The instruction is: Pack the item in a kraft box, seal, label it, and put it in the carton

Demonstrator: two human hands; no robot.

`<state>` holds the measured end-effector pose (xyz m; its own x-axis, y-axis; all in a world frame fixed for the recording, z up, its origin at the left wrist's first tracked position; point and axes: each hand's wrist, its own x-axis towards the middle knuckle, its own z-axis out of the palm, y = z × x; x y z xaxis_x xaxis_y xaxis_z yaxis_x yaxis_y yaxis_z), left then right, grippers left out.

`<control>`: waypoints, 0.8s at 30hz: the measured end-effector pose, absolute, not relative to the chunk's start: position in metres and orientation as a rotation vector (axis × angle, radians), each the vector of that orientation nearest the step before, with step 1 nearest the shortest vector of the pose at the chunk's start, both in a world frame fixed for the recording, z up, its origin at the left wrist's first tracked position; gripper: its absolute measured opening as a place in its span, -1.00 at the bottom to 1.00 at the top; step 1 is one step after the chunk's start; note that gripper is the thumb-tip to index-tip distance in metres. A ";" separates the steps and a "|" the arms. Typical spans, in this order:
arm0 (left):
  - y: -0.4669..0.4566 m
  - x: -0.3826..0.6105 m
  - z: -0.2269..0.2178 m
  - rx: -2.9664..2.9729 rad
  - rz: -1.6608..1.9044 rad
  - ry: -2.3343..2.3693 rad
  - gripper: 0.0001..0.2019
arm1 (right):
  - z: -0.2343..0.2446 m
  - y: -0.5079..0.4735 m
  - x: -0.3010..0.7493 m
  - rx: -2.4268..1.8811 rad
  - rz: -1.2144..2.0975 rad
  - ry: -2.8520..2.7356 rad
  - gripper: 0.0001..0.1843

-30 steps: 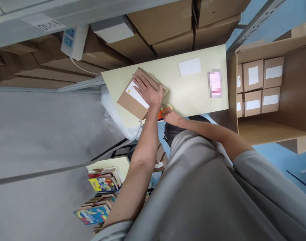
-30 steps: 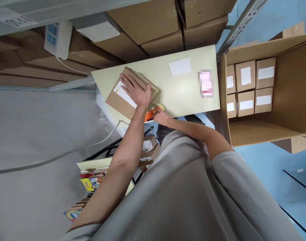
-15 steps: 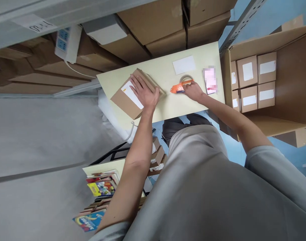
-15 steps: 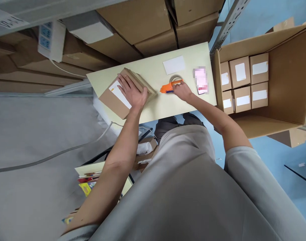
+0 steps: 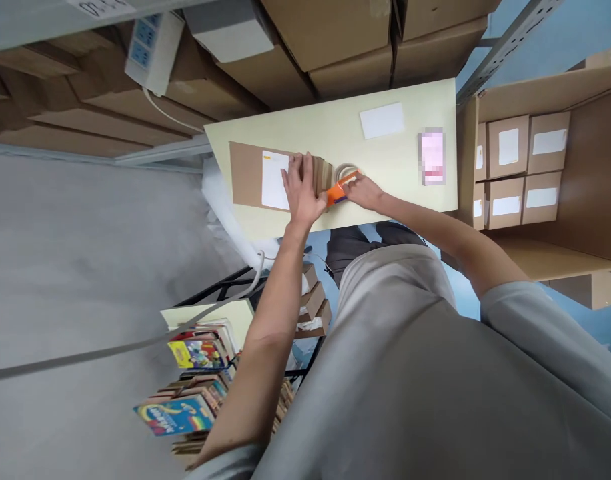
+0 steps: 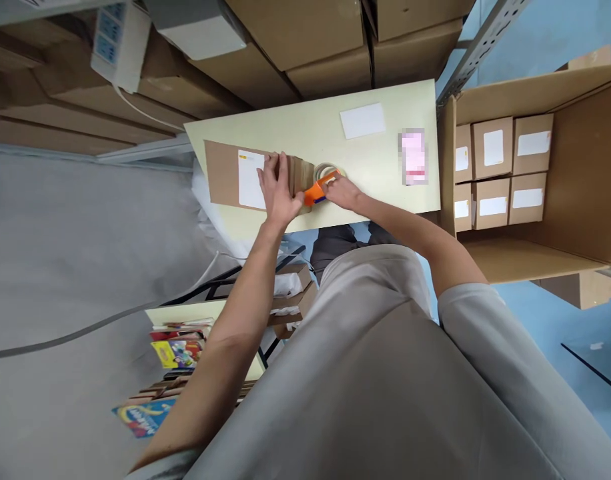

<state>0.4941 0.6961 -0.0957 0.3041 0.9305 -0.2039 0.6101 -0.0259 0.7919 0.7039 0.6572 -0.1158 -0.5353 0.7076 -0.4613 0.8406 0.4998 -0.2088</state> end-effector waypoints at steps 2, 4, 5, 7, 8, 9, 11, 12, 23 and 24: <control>0.682 0.494 -0.092 1.736 0.483 1.393 -0.08 | -0.110 0.650 0.692 1.275 -0.671 2.469 -0.52; 0.670 0.494 -0.091 1.719 0.506 1.411 -0.17 | -0.106 0.642 0.683 1.253 -0.725 2.496 -0.54; 0.665 0.494 -0.092 1.708 0.519 1.422 -0.21 | -0.105 0.639 0.679 1.235 -0.732 2.503 -0.53; 0.658 0.493 -0.095 1.709 0.529 1.430 -0.29 | -0.103 0.632 0.676 1.196 -0.717 2.511 -0.51; 0.656 0.491 -0.097 1.725 0.519 1.426 -0.33 | -0.103 0.628 0.676 1.183 -0.706 2.511 -0.49; 0.655 0.490 -0.099 1.750 0.499 1.421 -0.35 | -0.103 0.624 0.678 1.172 -0.701 2.512 -0.49; 0.653 0.487 -0.104 1.824 0.442 1.423 -0.39 | -0.106 0.616 0.689 1.151 -0.710 2.519 -0.49; 0.652 0.486 -0.106 1.867 0.409 1.434 -0.39 | -0.108 0.612 0.699 1.140 -0.716 2.521 -0.50; 0.649 0.485 -0.118 2.075 0.353 1.467 -0.47 | -0.127 0.660 0.854 1.819 -0.538 2.298 -0.48; 0.648 0.486 -0.119 2.059 0.372 1.465 -0.51 | -0.127 0.667 0.846 1.847 -0.549 2.302 -0.45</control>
<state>0.4857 0.6484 -0.1195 0.3582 0.9280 -0.1027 0.7669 -0.2297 0.5993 0.8457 0.6672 -0.1270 -0.2371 0.9135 -0.3305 0.9644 0.1803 -0.1936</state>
